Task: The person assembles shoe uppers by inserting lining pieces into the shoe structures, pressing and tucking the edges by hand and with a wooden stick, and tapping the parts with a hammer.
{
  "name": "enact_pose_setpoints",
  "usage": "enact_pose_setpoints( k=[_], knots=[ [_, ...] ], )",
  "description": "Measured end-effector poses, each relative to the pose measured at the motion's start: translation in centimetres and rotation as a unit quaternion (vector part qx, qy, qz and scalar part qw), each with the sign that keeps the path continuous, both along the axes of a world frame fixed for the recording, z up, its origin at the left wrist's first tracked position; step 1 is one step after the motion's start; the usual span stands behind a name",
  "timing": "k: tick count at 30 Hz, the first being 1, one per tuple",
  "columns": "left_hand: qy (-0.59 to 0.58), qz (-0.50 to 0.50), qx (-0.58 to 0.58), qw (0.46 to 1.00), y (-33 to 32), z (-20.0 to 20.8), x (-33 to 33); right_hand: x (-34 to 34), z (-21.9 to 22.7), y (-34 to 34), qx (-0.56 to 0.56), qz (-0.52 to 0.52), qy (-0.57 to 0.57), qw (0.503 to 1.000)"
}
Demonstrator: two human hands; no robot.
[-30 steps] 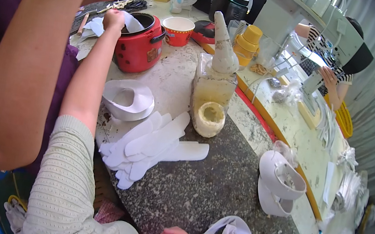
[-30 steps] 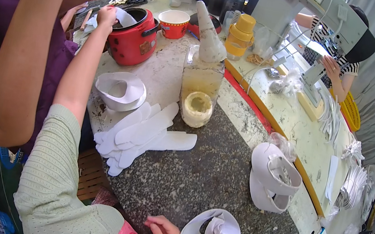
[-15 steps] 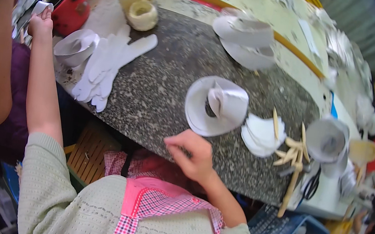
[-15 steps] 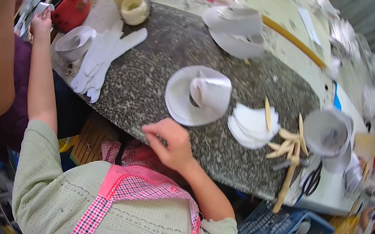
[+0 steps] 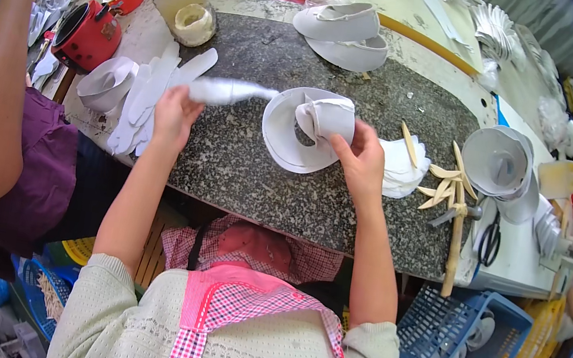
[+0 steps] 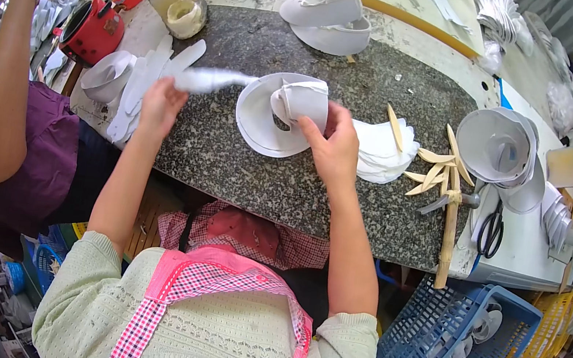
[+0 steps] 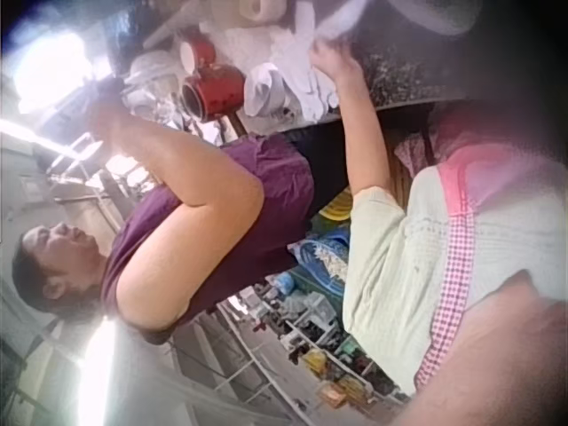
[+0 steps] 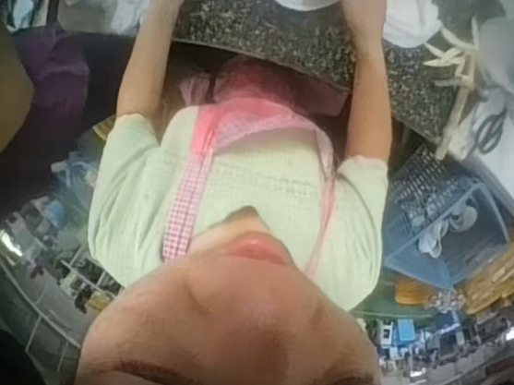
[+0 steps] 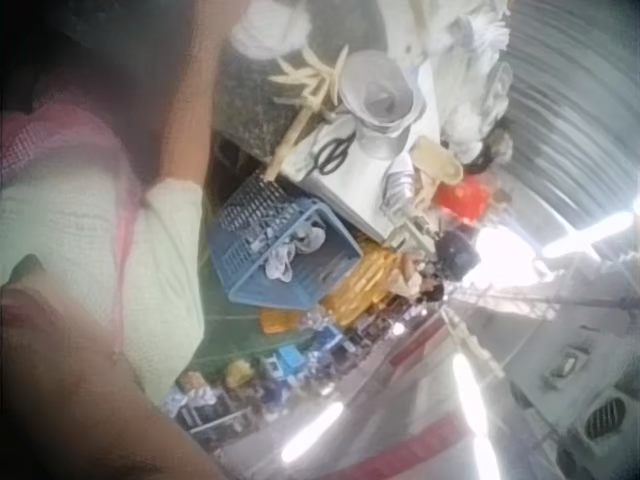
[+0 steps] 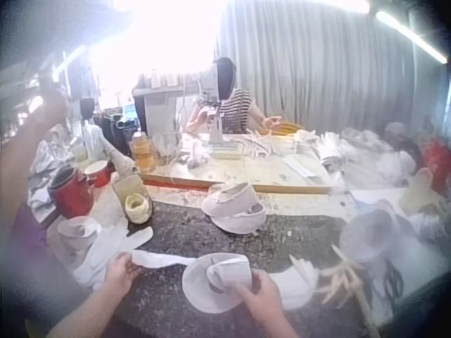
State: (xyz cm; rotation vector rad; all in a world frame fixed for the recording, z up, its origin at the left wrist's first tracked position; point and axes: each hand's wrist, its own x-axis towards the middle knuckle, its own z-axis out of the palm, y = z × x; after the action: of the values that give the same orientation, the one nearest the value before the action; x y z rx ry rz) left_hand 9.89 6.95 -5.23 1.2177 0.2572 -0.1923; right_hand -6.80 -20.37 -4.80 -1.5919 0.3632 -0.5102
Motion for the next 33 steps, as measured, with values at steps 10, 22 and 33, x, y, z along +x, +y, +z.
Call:
enact_pose_setpoints(
  k=[10,22,33],
  knots=[
    [-0.280,-0.544,0.139,0.779,-6.6,9.7,-5.1,-1.7,7.4,-1.5,0.165,0.473,-0.003,0.865],
    [-0.023,-0.709,-0.001,0.704,-7.2,5.4,-11.2,-4.8,2.8,-1.2,0.226,0.471,0.048,0.852],
    [-0.506,-0.201,0.441,0.713,-8.6,3.8,-10.1,-2.4,3.0,2.1,-0.473,-0.077,-0.122,0.869]
  ],
)
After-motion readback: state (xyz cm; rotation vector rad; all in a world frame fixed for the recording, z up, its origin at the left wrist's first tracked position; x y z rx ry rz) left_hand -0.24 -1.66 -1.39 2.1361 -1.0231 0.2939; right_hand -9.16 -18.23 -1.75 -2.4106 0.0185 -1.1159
